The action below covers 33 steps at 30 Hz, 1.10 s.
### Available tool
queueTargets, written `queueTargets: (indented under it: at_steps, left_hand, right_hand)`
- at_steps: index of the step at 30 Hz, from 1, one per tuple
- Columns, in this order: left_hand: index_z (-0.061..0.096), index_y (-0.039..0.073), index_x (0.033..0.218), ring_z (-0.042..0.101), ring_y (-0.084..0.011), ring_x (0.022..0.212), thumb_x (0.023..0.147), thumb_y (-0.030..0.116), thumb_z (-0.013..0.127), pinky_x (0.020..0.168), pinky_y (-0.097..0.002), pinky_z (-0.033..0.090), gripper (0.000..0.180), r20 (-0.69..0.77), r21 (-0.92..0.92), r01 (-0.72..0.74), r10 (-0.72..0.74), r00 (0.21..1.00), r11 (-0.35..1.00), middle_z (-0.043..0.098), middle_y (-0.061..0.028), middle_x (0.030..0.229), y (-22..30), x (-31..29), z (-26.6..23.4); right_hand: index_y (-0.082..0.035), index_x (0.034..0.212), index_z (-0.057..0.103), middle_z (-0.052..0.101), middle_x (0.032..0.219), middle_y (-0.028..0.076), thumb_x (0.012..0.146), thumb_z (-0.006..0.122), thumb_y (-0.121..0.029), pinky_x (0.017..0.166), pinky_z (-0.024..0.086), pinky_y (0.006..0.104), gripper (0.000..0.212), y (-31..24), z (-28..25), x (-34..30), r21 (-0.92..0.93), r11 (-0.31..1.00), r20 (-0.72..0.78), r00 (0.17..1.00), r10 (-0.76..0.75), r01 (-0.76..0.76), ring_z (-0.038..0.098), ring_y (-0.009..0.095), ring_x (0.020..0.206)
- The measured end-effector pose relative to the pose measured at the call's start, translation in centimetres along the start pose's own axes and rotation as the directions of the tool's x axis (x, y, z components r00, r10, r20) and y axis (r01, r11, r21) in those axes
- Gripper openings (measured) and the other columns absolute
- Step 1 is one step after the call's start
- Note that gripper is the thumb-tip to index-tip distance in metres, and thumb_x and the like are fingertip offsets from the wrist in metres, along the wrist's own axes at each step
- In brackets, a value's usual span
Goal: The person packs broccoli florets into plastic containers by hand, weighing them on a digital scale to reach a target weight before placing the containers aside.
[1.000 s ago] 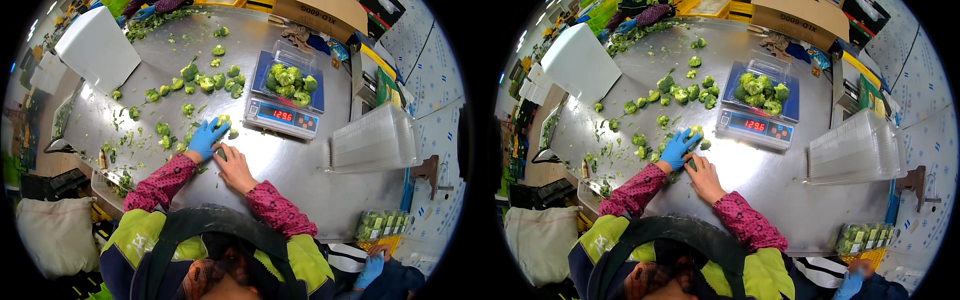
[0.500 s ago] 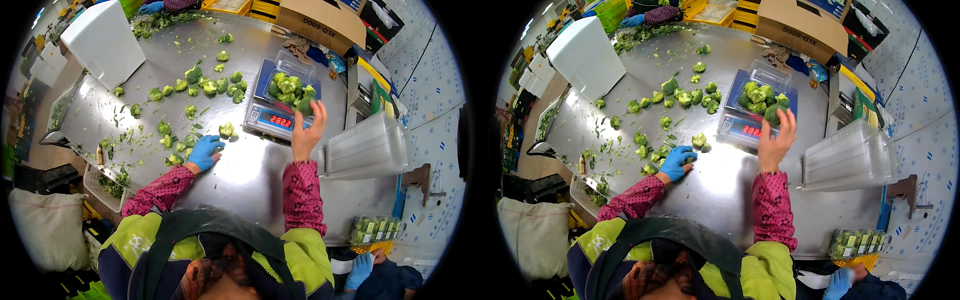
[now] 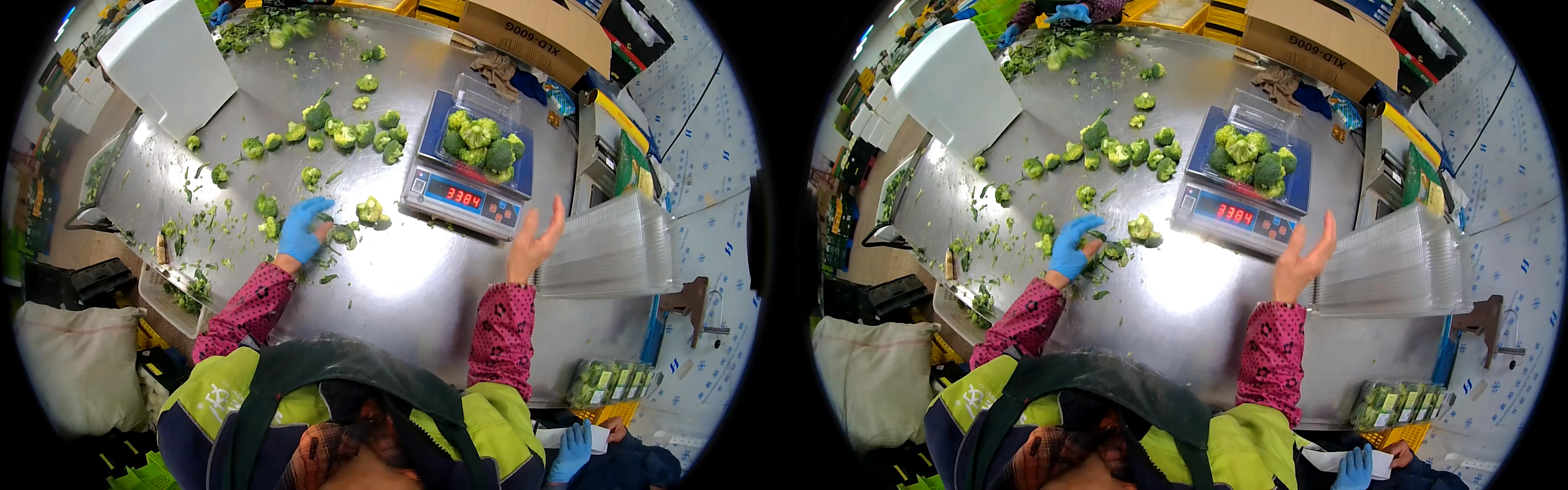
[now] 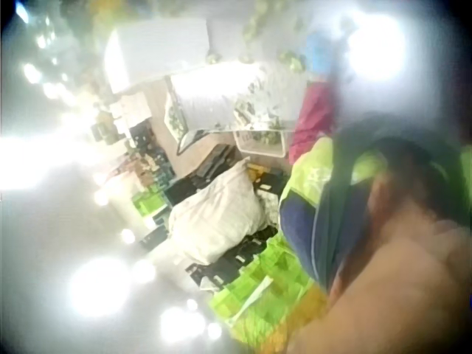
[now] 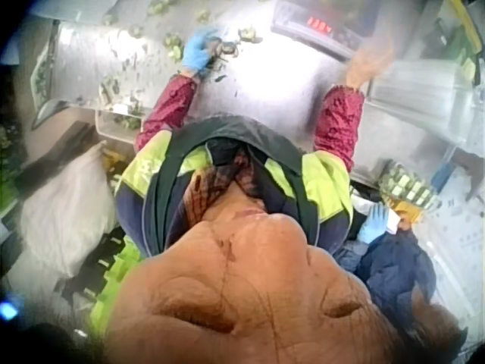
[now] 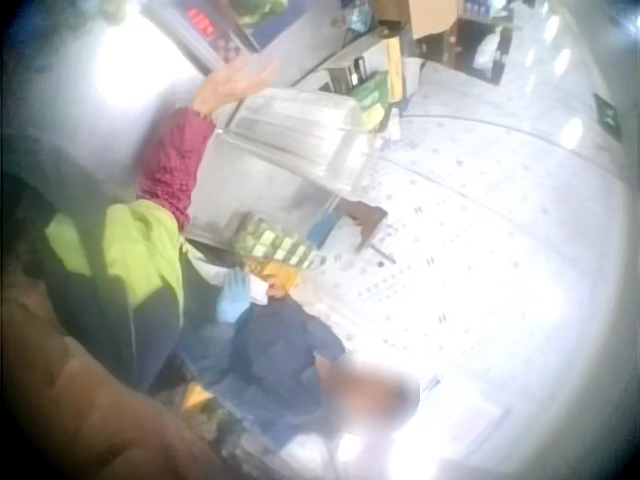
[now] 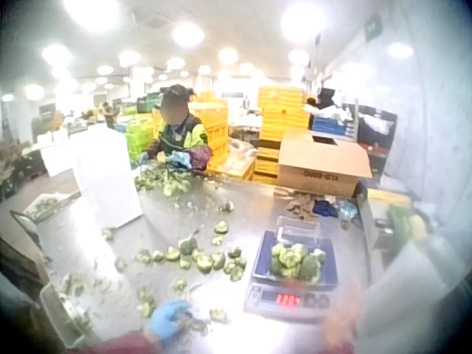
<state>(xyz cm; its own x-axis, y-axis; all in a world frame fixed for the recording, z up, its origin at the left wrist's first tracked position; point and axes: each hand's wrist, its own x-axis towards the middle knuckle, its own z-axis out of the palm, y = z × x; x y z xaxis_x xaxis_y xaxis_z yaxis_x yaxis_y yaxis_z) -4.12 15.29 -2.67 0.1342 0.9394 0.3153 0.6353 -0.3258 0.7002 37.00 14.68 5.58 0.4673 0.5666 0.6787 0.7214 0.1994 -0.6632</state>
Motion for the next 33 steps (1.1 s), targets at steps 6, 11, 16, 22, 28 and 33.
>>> queueTargets:
  at_steps: [6,11,16,22,28,33]
  left_hand:
    - [0.066,0.012,0.128,0.059,-0.0199,0.112,0.087,0.009,0.071,0.098,-0.0349,0.046,0.041,0.001,-0.31,0.248,-0.261,0.965,0.918,0.065,-0.0064,0.122,1.2,4.1,-1.1]
    - [0.063,0.013,0.134,0.059,-0.0136,0.103,0.091,0.01,0.07,0.091,-0.0308,0.048,0.043,0.103,-0.48,0.301,-0.288,0.952,0.824,0.066,-0.0023,0.118,4.1,8.6,1.3]
    - [0.062,0.012,0.134,0.059,-0.0137,0.099,0.092,0.011,0.07,0.087,-0.0309,0.05,0.043,0.251,-0.622,0.34,-0.231,0.94,0.705,0.067,-0.0018,0.119,8.3,12.6,4.1]
    - [0.04,0.006,0.149,0.062,-0.016,0.1,0.095,0.013,0.064,0.08,-0.0332,0.054,0.059,0.488,-0.677,0.535,-0.236,0.841,0.506,0.054,-0.0098,0.14,12.7,18.6,8.0]
    - [0.026,0.005,0.156,0.062,-0.0188,0.101,0.096,0.014,0.063,0.076,-0.0313,0.057,0.071,0.541,-0.682,0.556,-0.182,0.821,0.475,0.041,-0.0158,0.152,13.5,18.6,11.1]
    - [0.03,0.003,0.154,0.061,-0.0179,0.107,0.095,0.017,0.066,0.083,-0.032,0.057,0.071,0.657,-0.637,0.634,-0.122,0.744,0.439,0.048,-0.0137,0.146,13.2,12.7,7.8]
  right_hand:
    - [0.002,0.142,0.045,0.05,0.143,0.017,0.103,0.051,-0.022,0.11,0.036,0.0378,0.046,3.4,-2.6,0.5,0.246,0.924,0.047,0.956,0.291,-0.293,0.048,0.027,0.132]
    - [-0.001,0.146,0.04,0.044,0.147,0.018,0.106,0.042,-0.04,0.11,0.038,0.04,0.056,3.5,-0.5,4.8,0.405,0.796,0.177,0.892,0.415,-0.451,0.046,0.028,0.134]
    - [-0.003,0.151,0.032,0.036,0.152,0.022,0.106,0.037,-0.051,0.111,0.037,0.0439,0.067,5.4,3.2,8.2,0.417,0.738,0.337,0.844,0.417,-0.531,0.039,0.032,0.14]
    - [-0.009,0.157,0.023,0.036,0.152,0.021,0.104,0.037,-0.057,0.111,0.035,0.0456,0.073,7.7,8.7,10.7,0.437,0.552,0.54,0.698,0.471,-0.71,0.035,0.036,0.142]
    - [-0.014,0.156,0.031,0.037,0.153,0.016,0.102,0.037,-0.062,0.112,0.034,0.0398,0.072,6.3,9.7,8.9,0.428,0.55,0.611,0.678,0.409,-0.717,0.04,0.027,0.137]
    - [-0.01,0.153,0.034,0.038,0.152,0.014,0.106,0.04,-0.045,0.113,0.035,0.0374,0.06,1.7,3.6,2.6,0.464,0.601,0.547,0.744,0.383,-0.651,0.039,0.026,0.138]
